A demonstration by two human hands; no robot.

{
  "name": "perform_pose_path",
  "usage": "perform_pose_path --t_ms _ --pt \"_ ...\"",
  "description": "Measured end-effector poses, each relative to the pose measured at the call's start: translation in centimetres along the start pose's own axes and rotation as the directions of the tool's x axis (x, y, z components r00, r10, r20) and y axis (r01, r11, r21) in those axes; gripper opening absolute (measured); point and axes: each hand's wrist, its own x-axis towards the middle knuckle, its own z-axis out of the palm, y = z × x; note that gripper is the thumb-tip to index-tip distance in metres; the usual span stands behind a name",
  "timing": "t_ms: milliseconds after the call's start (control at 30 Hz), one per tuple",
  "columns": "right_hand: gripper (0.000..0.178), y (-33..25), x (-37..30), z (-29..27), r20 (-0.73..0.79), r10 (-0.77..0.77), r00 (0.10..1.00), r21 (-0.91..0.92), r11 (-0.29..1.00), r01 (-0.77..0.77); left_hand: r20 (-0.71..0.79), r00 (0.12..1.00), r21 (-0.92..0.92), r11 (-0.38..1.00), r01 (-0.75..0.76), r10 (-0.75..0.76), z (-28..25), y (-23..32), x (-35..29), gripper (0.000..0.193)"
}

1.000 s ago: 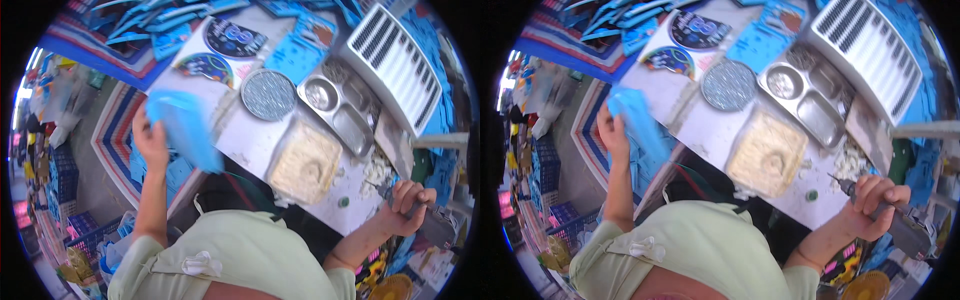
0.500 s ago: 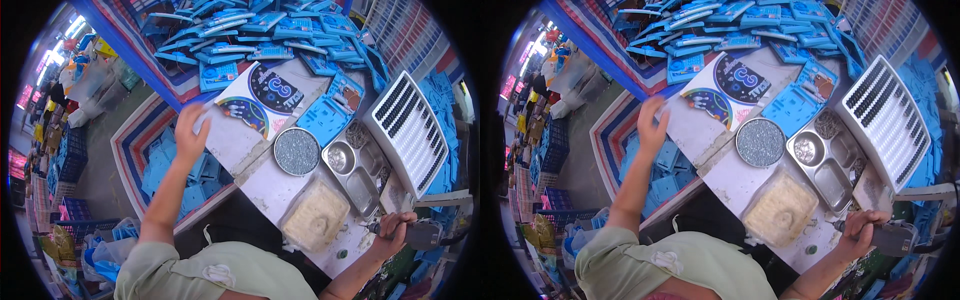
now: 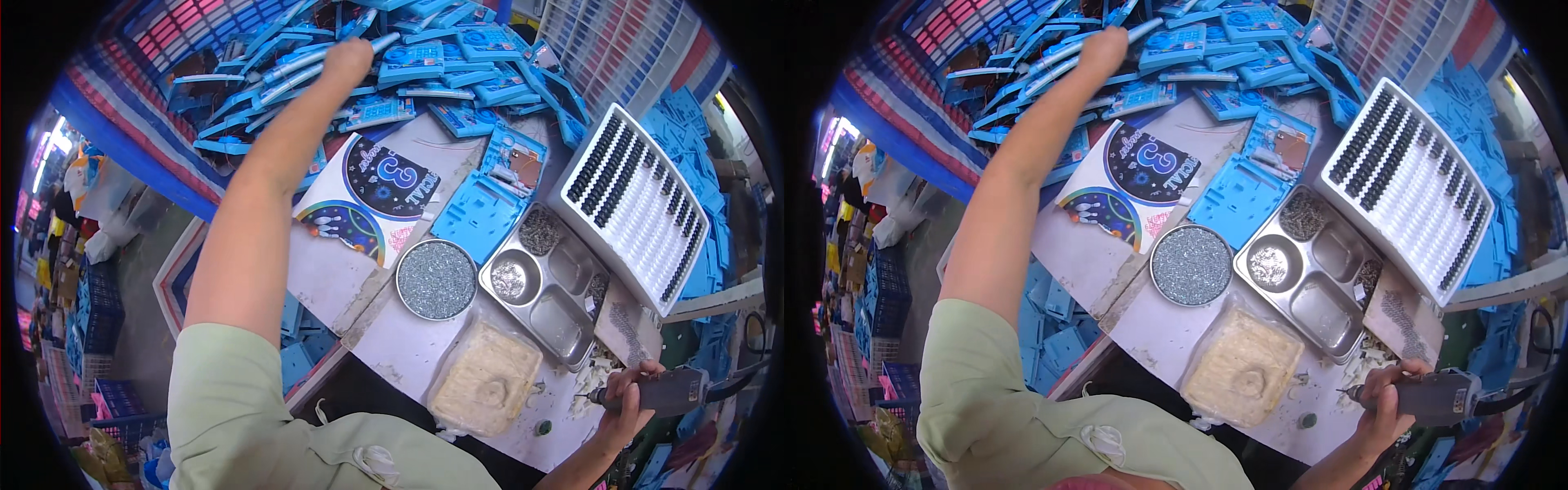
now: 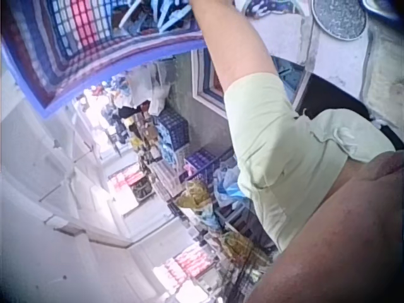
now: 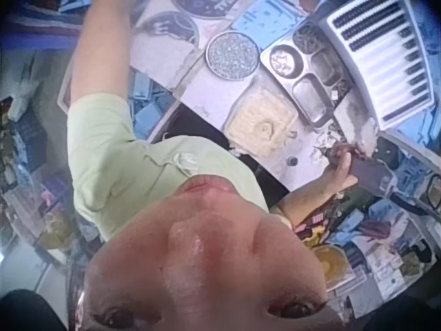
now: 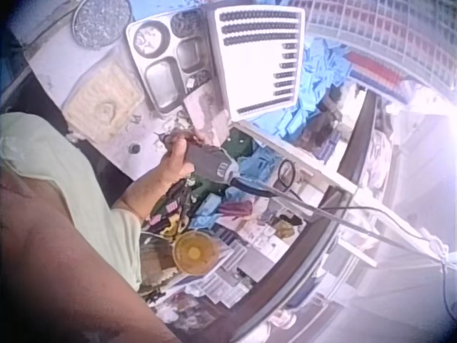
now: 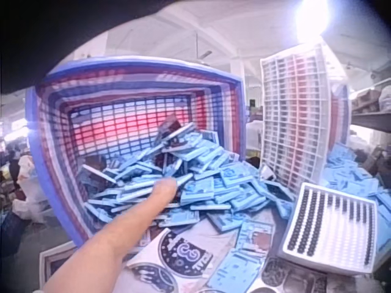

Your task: Assembling a light-blue plastic electronic device by installing internal components, soldering wires, and screwing on the back panel.

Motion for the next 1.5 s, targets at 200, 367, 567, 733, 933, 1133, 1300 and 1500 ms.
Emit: perform_pose_path --t_ms 200,367,567,733,933,1133,1300,1500 --pt "0.054 -0.2 -1.1 1.7 -0.293 -0.447 0.845 -0.545 0.804 0.236 0.102 0.952 -0.526 0.797 0.297 -0.288 -12.1 -3.6 -1.7 0.029" --pt "0.027 0.0 -5.6 5.0 0.076 -0.09 0.993 -0.19 0.976 0.103 0.405 0.909 -0.908 -0.161 0.387 -0.1 -18.8 0.7 -14.7 0.039" --pt "0.08 8.6 -5.1 10.3 0.565 0.26 0.783 0.46 0.688 -0.561 0.552 0.789 -0.626 -0.49 0.607 0.271 -26.7 15.1 -31.3 0.062" --pt "0.059 7.9 -7.5 7.9 0.371 0.408 0.834 0.416 0.73 -0.542 0.608 0.644 -0.544 -0.347 0.764 0.465 -26.8 19.2 -40.0 0.055" --pt "0.047 8.5 -10.2 5.0 0.052 0.296 0.954 -0.361 0.896 -0.259 0.151 0.797 -0.98 0.191 0.045 0.584 -26.0 19.2 -41.8 0.073" --pt "0.047 10.3 -10.3 4.0 0.225 -0.03 0.974 -0.831 0.516 0.208 0.235 0.704 -0.922 0.382 -0.057 0.67 -26.1 19.1 -42.0 0.083" --pt "0.038 10.5 -8.7 4.8 0.197 -0.039 0.98 -0.792 0.582 0.183 0.351 0.63 -0.884 0.466 -0.02 0.693 -26.2 18.9 -41.7 0.084" --pt "0.013 9.0 -8.0 5.0 0.304 -0.031 0.952 -0.623 0.75 0.223 0.207 0.747 -0.952 0.305 0.006 0.632 -26.0 19.4 -40.9 0.054"
